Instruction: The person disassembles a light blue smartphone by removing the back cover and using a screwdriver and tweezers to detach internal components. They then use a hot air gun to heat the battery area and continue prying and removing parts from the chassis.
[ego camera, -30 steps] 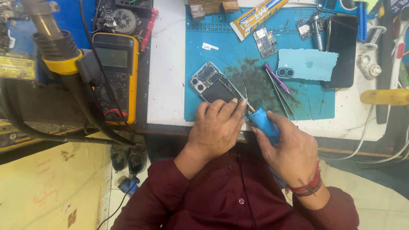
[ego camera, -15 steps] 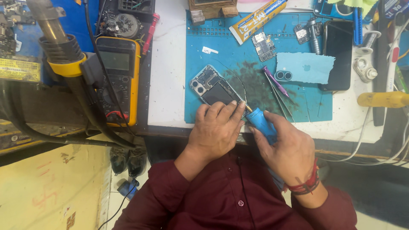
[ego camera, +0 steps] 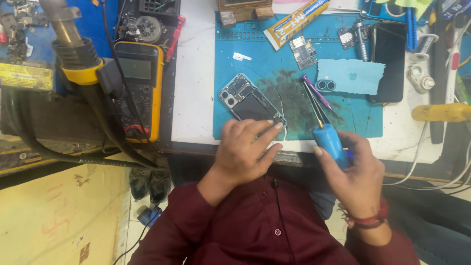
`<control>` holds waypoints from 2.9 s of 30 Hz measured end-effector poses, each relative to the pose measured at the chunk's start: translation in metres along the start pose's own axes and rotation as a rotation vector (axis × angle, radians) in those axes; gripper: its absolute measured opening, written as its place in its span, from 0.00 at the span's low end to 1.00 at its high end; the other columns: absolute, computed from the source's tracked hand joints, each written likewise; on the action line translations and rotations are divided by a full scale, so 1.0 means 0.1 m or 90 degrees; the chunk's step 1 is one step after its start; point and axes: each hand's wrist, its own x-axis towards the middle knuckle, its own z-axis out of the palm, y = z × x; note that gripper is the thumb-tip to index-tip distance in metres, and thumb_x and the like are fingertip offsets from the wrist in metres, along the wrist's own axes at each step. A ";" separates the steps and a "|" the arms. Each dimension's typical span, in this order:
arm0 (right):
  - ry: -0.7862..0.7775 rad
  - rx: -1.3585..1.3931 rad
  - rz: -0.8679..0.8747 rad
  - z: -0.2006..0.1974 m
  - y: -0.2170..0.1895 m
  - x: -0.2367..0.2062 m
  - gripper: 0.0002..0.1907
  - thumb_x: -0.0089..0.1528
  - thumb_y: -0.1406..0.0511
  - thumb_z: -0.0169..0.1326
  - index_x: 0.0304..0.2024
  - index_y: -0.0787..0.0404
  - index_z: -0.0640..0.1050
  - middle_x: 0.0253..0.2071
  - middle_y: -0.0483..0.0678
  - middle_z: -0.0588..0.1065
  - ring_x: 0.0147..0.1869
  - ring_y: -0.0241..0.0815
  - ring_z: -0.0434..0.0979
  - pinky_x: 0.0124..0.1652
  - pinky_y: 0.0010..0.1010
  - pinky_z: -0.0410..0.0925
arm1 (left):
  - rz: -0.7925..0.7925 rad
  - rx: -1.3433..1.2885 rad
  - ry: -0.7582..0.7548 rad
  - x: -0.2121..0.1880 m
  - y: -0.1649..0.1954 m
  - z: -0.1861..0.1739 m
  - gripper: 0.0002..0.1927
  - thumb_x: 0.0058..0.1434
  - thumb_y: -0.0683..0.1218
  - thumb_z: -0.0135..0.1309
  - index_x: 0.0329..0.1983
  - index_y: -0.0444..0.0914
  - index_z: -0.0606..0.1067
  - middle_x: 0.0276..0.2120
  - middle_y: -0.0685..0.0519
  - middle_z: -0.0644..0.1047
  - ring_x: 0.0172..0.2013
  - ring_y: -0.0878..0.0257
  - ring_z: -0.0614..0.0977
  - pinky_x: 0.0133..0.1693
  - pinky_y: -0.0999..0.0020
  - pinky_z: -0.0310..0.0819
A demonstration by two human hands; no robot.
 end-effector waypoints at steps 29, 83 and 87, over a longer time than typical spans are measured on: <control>-0.157 0.325 -0.002 -0.74 0.90 -0.13 0.24 0.59 0.69 0.64 0.56 0.68 0.73 0.49 0.51 0.79 0.53 0.38 0.78 0.55 0.30 0.70 | -0.250 -0.501 -0.009 0.77 0.49 0.08 0.02 0.65 0.36 0.59 0.40 0.34 0.79 0.37 0.51 0.82 0.32 0.69 0.78 0.34 0.74 0.70; -0.079 0.043 0.072 -0.07 0.07 -0.19 0.22 0.55 0.62 0.68 0.49 0.63 0.78 0.38 0.52 0.82 0.38 0.43 0.85 0.37 0.32 0.74 | -0.151 0.410 0.057 0.16 -0.42 -0.75 0.13 0.67 0.43 0.58 0.52 0.33 0.77 0.51 0.44 0.79 0.51 0.47 0.79 0.53 0.54 0.71; -0.044 -0.026 0.013 -0.08 -0.02 -0.18 0.21 0.55 0.62 0.68 0.48 0.62 0.79 0.41 0.53 0.81 0.40 0.48 0.84 0.38 0.34 0.73 | -0.049 0.119 0.005 0.12 -0.15 -0.33 0.12 0.67 0.42 0.59 0.53 0.36 0.78 0.52 0.51 0.78 0.53 0.55 0.78 0.52 0.56 0.68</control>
